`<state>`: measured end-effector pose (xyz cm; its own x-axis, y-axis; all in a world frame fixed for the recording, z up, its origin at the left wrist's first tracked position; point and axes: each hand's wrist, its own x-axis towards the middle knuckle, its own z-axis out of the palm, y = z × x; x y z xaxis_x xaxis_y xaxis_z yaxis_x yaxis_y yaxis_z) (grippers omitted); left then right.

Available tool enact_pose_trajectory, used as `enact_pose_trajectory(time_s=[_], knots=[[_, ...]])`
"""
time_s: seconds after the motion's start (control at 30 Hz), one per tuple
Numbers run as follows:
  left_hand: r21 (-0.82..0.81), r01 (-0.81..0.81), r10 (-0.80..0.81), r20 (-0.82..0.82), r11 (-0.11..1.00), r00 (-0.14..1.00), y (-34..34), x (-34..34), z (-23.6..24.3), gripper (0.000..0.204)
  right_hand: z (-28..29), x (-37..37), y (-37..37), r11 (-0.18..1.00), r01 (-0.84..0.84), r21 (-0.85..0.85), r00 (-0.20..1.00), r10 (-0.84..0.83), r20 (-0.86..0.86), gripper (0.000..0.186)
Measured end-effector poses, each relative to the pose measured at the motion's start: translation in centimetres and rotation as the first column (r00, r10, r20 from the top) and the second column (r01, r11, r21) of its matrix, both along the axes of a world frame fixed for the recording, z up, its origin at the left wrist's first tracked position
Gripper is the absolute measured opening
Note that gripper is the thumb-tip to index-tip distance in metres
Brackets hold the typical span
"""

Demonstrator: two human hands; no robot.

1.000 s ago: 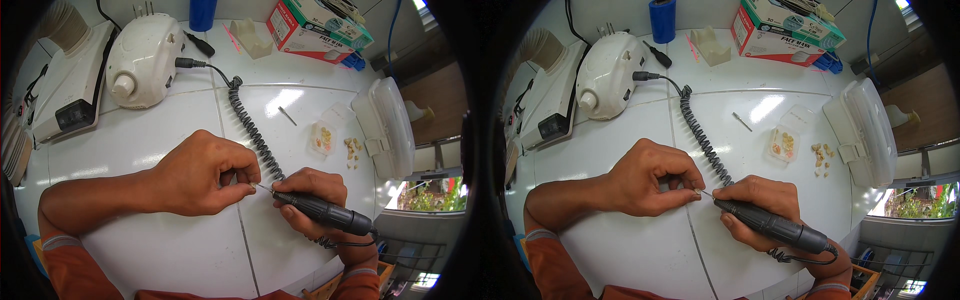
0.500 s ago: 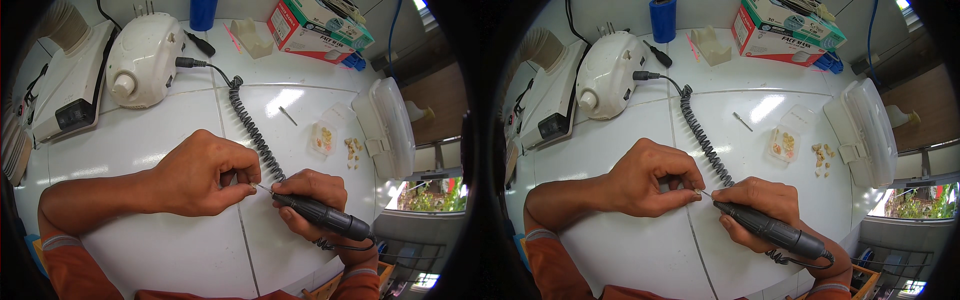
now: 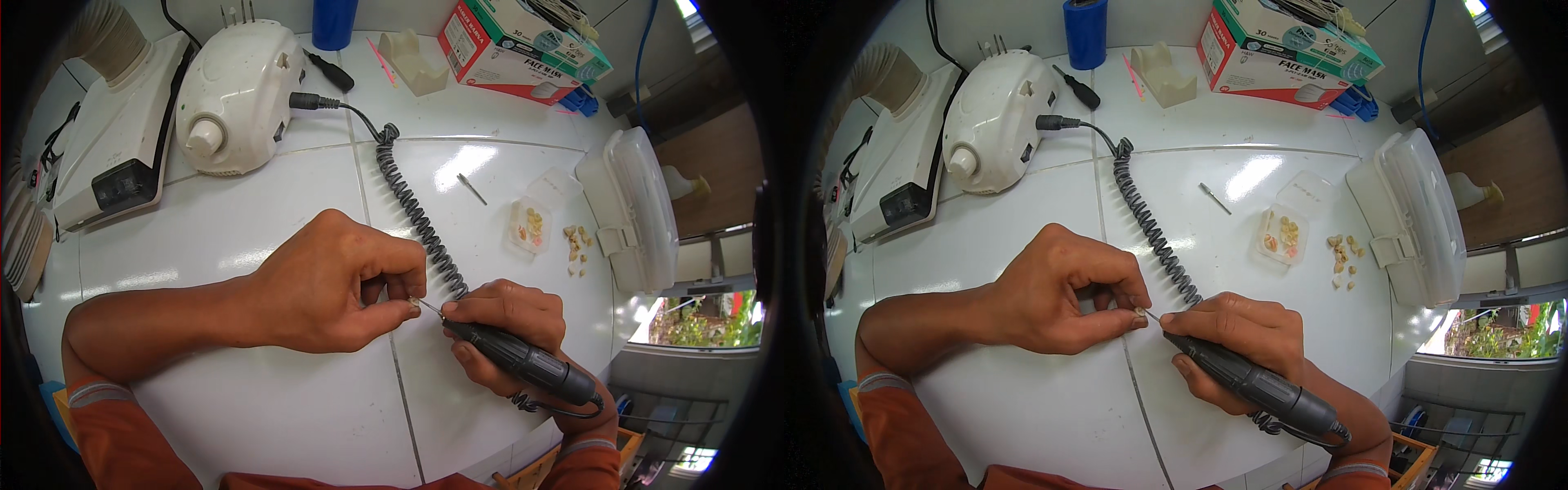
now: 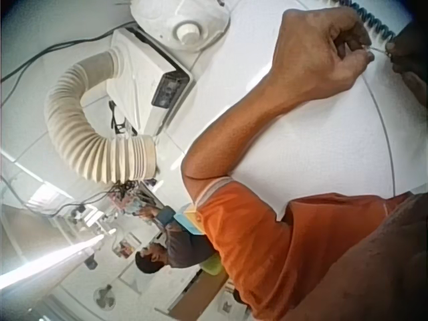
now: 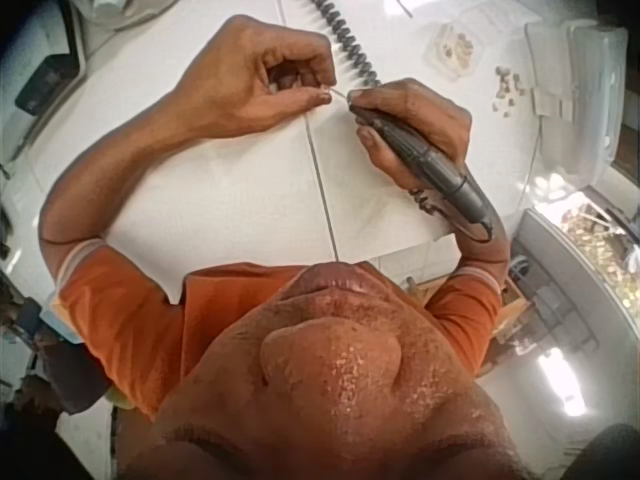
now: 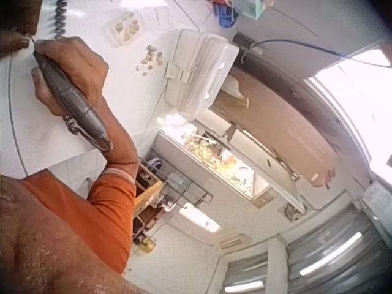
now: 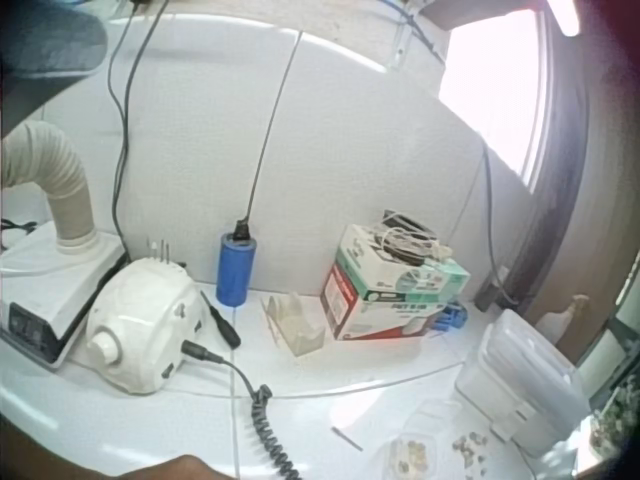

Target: Polishing a dental prosthetic using a handheld rotary tool.

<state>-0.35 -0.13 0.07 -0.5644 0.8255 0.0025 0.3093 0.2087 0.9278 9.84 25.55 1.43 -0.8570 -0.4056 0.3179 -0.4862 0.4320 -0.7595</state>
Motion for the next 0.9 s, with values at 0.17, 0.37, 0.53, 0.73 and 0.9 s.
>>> enact_pose_trajectory(time_s=[0.17,0.37,0.53,0.73,0.9], knots=[[0.011,0.007,-0.007,-0.013,1.000,1.000,-0.01,-0.04,-0.02,0.013,-0.01,0.04,0.09,1.000,-0.006,0.008,1.000,0.006,0.004,0.039],[0.031,0.011,-0.010,-0.031,0.999,0.999,0.02,-0.07,-0.13,0.013,0.04,-0.06,0.12,1.000,-0.018,0.007,1.000,0.018,0.004,0.039],[0.027,0.007,-0.006,-0.030,1.000,1.000,-0.01,-0.03,-0.14,0.012,0.12,-0.12,0.04,1.000,-0.005,0.003,1.000,0.005,0.020,0.037],[0.033,0.013,-0.012,-0.035,0.999,0.999,-0.03,-0.02,-0.20,0.013,-0.01,-0.03,0.14,1.000,0.010,-0.014,0.999,-0.010,0.030,0.037],[0.045,0.014,-0.012,-0.047,0.999,0.999,-0.01,-0.02,-0.41,0.013,-0.05,-0.07,0.20,1.000,0.005,-0.006,0.999,-0.005,0.035,0.037]])
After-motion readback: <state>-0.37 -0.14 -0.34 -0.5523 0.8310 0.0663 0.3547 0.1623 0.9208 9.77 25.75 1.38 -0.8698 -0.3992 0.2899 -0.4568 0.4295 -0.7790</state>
